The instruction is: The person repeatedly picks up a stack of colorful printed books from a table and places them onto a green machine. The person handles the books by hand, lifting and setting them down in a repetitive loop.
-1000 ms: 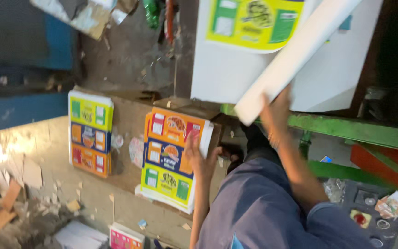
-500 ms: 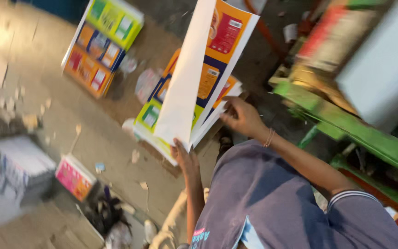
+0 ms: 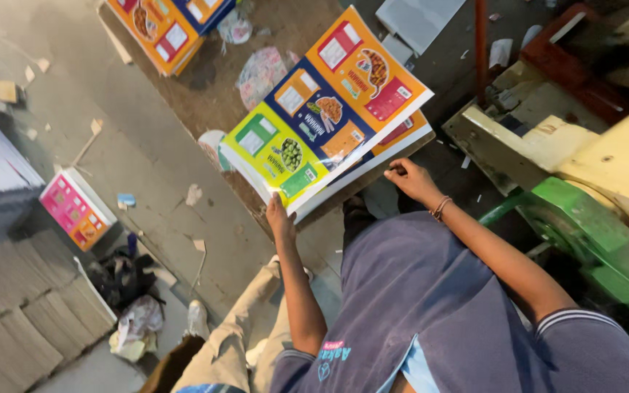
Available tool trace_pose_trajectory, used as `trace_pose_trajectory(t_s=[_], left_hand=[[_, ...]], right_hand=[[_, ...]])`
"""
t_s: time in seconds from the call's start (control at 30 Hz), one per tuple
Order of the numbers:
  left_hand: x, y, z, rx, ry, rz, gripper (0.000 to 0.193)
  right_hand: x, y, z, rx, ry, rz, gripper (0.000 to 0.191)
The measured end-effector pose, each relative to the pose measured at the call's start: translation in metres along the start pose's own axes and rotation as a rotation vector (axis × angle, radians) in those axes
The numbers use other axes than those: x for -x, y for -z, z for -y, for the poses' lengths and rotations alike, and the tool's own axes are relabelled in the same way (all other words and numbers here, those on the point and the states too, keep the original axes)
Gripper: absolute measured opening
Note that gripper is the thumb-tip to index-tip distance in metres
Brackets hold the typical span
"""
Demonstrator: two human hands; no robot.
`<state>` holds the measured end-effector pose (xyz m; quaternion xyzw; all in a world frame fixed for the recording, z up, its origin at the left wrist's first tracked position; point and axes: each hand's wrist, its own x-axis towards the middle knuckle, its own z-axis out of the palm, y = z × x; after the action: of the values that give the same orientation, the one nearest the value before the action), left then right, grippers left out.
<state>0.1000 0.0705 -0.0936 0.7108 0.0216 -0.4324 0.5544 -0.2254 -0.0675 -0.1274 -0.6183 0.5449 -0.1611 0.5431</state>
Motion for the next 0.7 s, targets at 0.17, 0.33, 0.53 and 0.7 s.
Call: trace_pose_trajectory(t_s=[0.17,0.33,0.53,0.7], left_hand=[[-0.019,0.026,0.003,-0.280,-0.257,-0.070,0.039],[-0.016,0.042,0.003,-0.872,-0.892,-0.510,0.044],[-0.009,-0.040,0.011,-0.672,-0.888,-0.245,0.025],[0.058,-0.190,0.035,-0.664,-0.763,0.611,0.036]], right_hand=[[0.001,0.000,0.002,0.023,0.018,0.038,0.044],[0.032,0.050,0.051,0.143,0.084,0.007,0.045],[0.154,0.206,0.159,0.314,0.398,-0.053,0.055],[0.263,0.374,0.090,0.313,0.480,-1.032,0.063]])
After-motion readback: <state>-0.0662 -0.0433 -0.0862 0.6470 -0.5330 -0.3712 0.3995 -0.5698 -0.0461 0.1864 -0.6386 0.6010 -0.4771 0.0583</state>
